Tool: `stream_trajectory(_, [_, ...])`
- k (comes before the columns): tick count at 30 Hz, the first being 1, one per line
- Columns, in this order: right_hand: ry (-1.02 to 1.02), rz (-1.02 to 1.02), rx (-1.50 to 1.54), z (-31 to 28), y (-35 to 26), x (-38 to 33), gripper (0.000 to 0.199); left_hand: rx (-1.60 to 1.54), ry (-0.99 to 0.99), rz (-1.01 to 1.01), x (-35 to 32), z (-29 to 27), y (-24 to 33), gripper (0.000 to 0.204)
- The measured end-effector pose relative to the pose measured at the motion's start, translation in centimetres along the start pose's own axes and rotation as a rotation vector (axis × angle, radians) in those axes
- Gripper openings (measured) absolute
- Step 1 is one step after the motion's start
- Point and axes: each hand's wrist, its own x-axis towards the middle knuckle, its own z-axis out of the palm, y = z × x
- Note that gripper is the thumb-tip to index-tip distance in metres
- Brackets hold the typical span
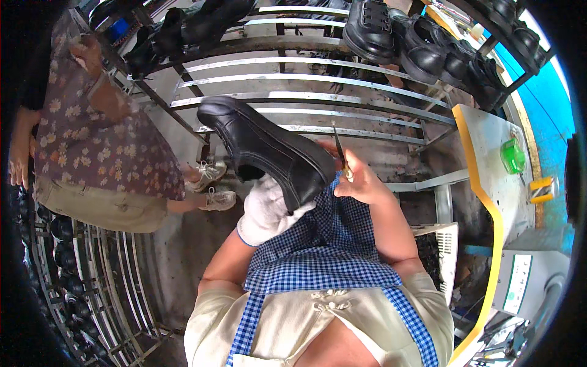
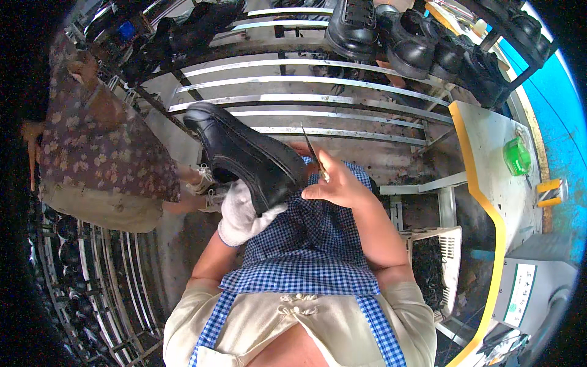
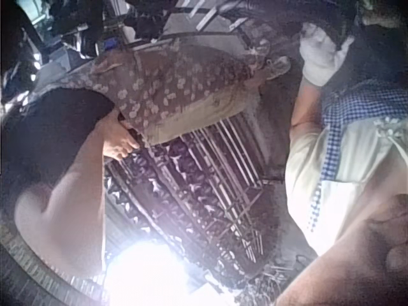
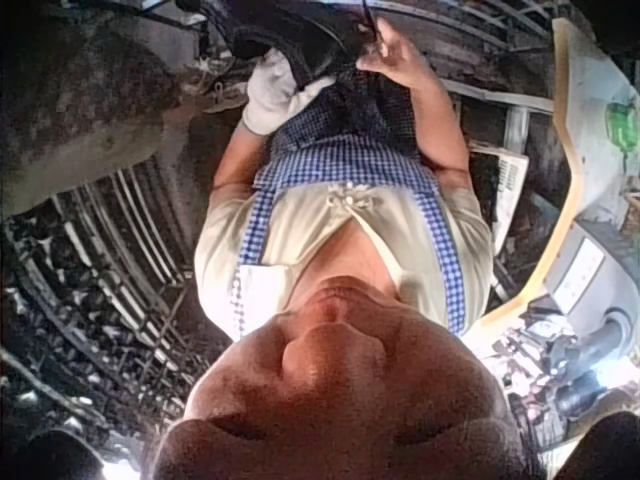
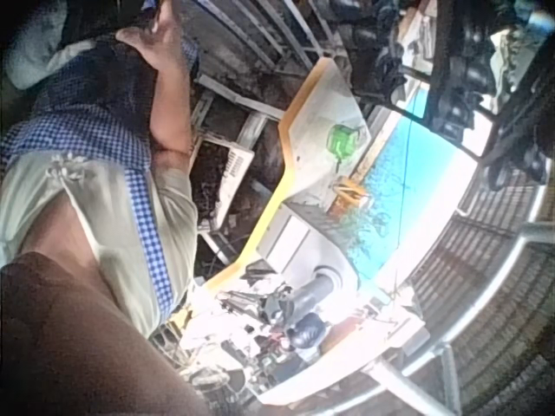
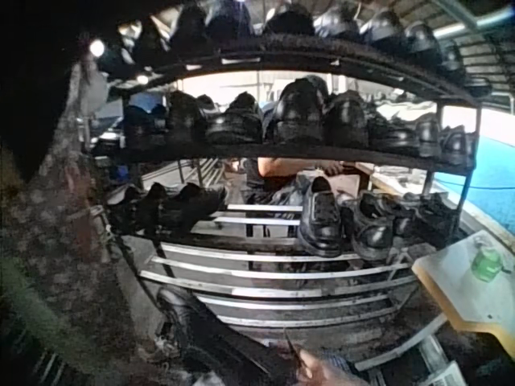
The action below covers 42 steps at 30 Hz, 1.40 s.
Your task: Trimming and cleaning excess material from the edges of black shoes using a specialized tool.
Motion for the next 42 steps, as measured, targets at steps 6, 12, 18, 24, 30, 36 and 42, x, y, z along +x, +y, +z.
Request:
stream_trajectory(6, [0.033, 0.097, 0.272, 0.5, 2.0, -1.0, 0.091, 0.347, -0.044, 0.329, 0.1, 1.3, -0.6, 0.041])
stream_trajectory(12, [0.289, 0.34, 0.388, 2.5, 1.6, -1.4, 0.075, 0.308, -0.083, 0.293, 0.4, 1.3, 0.3, 0.042])
stream_trajectory(18, [0.342, 0.246, 0.569, 1.1, 4.9, -3.1, 0.075, -0.04, -0.092, 0.262, 1.2, -2.0, 2.4, 0.03])
stream_trajectory(24, [0.212, 0.188, 0.64, 0.8, 4.5, -5.7, 0.082, -0.202, 0.7, -0.22, -0.1, -2.7, 1.3, 0.043])
stream_trajectory(30, [0.104, 0.169, 0.801, 0.1, 7.7, -7.6, 0.088, -0.883, 0.681, -0.514, 2.0, -3.4, 0.6, 0.064])
stream_trajectory(36, [0.126, 0.204, 1.063, 1.0, 8.5, -7.7, 0.074, -0.753, 0.623, -0.451, 1.9, -3.1, 0.7, 0.062])
stream_trajectory(42, [0.078, 0.461, 0.573, 1.3, 10.1, -8.7, 0.052, -0.754, 0.625, -0.455, 2.8, -2.6, -0.1, 0.058])
